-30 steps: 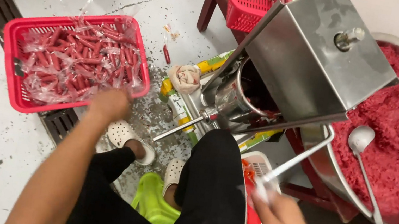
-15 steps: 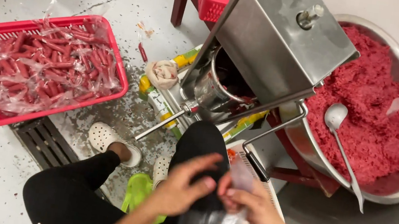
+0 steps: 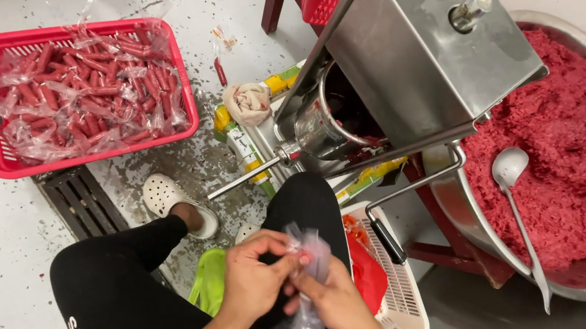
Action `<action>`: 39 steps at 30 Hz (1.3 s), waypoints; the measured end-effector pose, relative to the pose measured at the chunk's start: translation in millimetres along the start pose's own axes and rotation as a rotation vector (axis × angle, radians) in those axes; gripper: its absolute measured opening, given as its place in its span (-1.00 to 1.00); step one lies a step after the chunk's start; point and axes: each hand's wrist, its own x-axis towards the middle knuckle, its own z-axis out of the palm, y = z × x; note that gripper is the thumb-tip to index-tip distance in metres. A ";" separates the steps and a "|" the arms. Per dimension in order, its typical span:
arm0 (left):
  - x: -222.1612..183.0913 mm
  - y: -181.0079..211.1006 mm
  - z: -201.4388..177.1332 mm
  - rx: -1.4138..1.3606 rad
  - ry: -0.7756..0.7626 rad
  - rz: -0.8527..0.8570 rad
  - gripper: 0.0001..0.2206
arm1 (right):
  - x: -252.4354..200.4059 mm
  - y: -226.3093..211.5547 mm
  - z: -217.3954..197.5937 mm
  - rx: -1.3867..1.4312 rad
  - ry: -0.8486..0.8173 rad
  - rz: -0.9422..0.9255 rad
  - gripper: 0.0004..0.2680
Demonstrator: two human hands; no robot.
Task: Using a manual sausage stuffer to fill plastic casings with meat mixture
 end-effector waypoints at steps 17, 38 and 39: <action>15.0 -1.7 -23.6 -0.563 0.058 -0.530 -0.80 | 3.7 23.8 -3.5 -0.223 0.161 -0.142 -0.71; 113.5 -193.3 -150.0 1.189 0.216 0.081 -0.83 | -42.2 -28.5 -107.2 0.058 0.327 -0.373 -0.75; 113.0 -181.3 -143.7 1.198 0.161 -0.008 -0.78 | -43.2 -29.0 -110.7 -0.084 0.412 -0.387 -0.76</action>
